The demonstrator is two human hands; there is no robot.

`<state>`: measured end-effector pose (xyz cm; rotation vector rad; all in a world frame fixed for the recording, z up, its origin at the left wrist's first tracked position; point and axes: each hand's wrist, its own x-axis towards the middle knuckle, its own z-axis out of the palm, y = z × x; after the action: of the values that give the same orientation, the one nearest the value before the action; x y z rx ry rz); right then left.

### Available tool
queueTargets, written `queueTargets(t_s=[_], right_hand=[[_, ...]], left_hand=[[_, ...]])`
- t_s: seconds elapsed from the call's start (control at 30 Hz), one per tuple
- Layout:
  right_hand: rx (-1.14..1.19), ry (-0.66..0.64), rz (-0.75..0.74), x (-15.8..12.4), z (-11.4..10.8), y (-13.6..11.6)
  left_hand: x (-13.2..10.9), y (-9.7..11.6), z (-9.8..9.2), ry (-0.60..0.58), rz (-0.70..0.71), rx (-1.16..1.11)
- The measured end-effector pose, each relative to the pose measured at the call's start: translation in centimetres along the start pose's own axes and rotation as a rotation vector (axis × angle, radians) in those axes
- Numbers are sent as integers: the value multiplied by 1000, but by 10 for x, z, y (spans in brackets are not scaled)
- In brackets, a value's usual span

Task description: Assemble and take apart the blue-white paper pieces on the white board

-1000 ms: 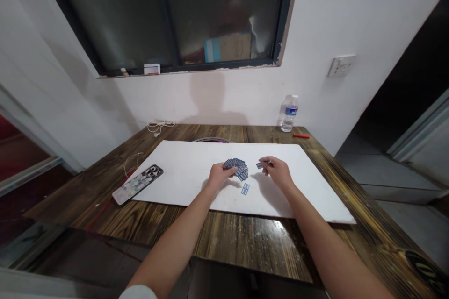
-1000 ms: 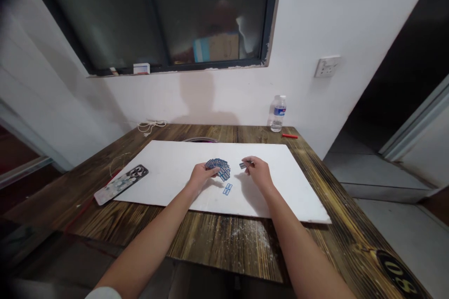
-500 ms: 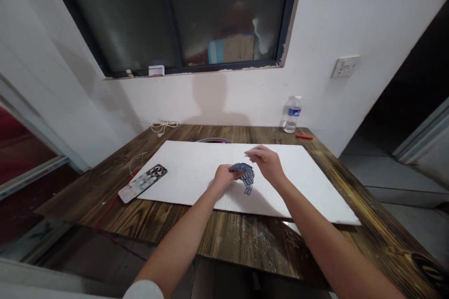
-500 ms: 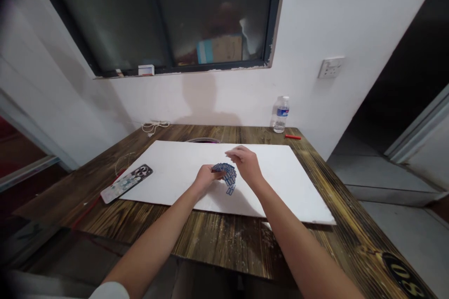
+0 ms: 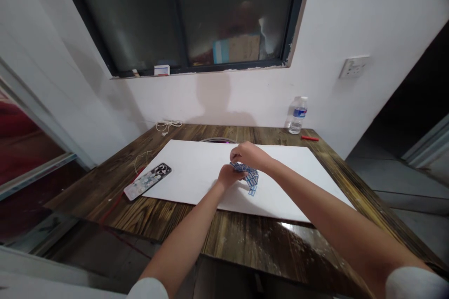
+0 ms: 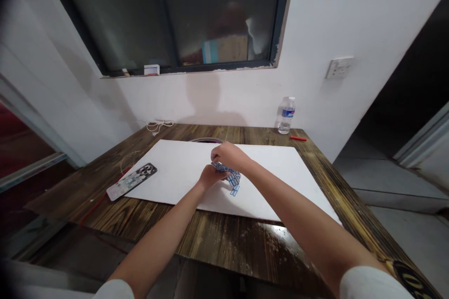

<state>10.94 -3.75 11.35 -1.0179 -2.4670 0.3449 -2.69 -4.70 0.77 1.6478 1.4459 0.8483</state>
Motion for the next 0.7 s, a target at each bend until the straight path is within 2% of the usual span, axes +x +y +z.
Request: queueTargets(t_s=[0.23,0.47,0.7], right_hand=[[-79,-80,-13,0,9,6],[-168,-36,-31,1,5,10],[-279,-144,-36,2,1,10]], left_hand=[[4,-2,2,41,-57,9],[3,1,-1,4,-46,43],[2,3,-2,-63,-89,147]])
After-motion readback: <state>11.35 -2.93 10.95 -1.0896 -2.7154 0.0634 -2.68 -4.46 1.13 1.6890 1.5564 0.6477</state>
